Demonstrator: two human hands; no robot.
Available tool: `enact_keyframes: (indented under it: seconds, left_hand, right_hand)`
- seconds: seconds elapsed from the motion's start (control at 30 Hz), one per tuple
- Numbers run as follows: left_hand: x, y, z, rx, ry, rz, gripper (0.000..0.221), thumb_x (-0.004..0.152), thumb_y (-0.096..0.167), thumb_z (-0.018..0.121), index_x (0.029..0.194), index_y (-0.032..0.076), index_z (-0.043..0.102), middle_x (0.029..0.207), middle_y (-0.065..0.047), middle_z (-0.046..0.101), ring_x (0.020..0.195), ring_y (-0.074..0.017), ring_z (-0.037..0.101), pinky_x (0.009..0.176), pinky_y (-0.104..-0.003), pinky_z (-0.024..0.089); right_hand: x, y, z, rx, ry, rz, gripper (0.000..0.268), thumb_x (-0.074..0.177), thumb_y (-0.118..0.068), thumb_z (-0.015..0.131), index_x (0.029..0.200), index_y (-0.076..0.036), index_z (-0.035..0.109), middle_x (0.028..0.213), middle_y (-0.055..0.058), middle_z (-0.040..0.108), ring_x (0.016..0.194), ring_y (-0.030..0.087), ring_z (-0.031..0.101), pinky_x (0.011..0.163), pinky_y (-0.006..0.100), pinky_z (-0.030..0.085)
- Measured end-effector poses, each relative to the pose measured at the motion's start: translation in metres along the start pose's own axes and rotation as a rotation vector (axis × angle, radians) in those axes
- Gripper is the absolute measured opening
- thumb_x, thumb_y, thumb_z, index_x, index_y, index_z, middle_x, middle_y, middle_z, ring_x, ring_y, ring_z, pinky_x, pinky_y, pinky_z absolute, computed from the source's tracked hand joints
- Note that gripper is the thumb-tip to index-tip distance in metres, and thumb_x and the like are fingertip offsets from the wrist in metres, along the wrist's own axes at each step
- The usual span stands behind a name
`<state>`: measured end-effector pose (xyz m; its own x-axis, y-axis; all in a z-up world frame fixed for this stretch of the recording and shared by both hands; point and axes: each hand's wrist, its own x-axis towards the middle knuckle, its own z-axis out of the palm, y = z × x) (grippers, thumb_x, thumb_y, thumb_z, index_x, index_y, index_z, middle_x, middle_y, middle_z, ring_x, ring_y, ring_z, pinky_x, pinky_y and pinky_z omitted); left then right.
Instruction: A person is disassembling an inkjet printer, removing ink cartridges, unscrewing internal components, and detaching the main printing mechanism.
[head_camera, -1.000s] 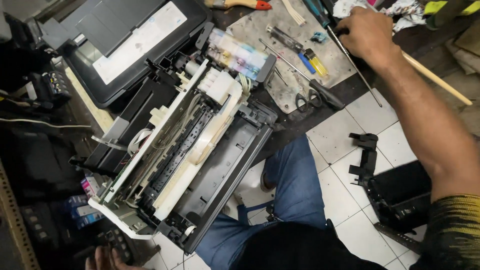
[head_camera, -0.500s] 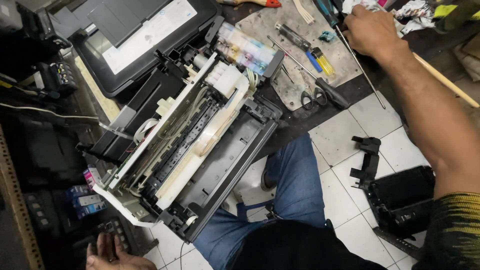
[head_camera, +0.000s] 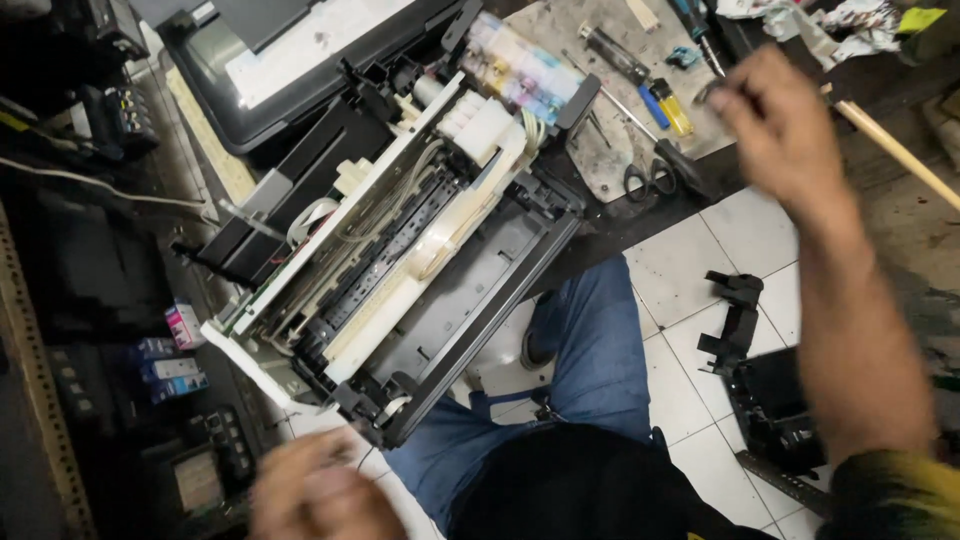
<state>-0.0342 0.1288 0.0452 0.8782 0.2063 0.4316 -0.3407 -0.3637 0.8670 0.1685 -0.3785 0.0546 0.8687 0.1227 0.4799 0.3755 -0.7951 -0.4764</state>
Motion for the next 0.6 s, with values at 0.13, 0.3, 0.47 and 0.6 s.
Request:
enact_keyframes:
  seconds: [0.13,0.3,0.47,0.6]
  left_hand:
    - [0.074,0.100,0.122,-0.178,-0.294,0.158,0.025,0.079,-0.005,0.075,0.104,-0.003,0.073,0.098,-0.014,0.076,0.075,-0.0173,0.070,0.068,-0.025,0.059]
    - [0.108,0.105,0.161,-0.214,-0.452,0.064,0.024,0.092,0.000,0.069,0.116,0.001,0.070,0.108,-0.008,0.069,0.080,-0.0168,0.066,0.072,-0.025,0.056]
    - [0.120,0.095,0.160,-0.253,-0.466,-0.001,0.022,0.094,0.002,0.068,0.116,0.002,0.070,0.108,-0.005,0.069,0.082,-0.0158,0.062,0.072,-0.026,0.050]
    - [0.121,0.088,0.148,-0.303,-0.441,-0.068,0.015,0.094,-0.001,0.070,0.108,0.001,0.073,0.104,-0.004,0.068,0.081,-0.0135,0.061,0.072,-0.025,0.051]
  right_hand:
    - [-0.030,-0.100,0.018,0.488,-0.050,0.232,0.005,0.104,0.002,0.054,0.099,0.002,0.053,0.101,0.007,0.051,0.090,0.017,0.046,0.086,0.028,0.038]
    - [-0.039,-0.148,0.036,0.922,-0.091,0.431,0.013,0.106,-0.008,0.056,0.094,-0.002,0.056,0.102,0.001,0.048,0.075,0.008,0.044,0.064,0.019,0.037]
    - [-0.034,-0.173,0.042,1.029,-0.201,0.445,0.010,0.103,-0.007,0.059,0.094,-0.002,0.060,0.099,0.000,0.052,0.073,0.007,0.042,0.063,0.019,0.034]
    - [-0.029,-0.189,0.049,1.128,-0.200,0.513,0.010,0.100,-0.003,0.062,0.092,0.003,0.065,0.096,0.002,0.056,0.070,0.006,0.042,0.061,0.019,0.032]
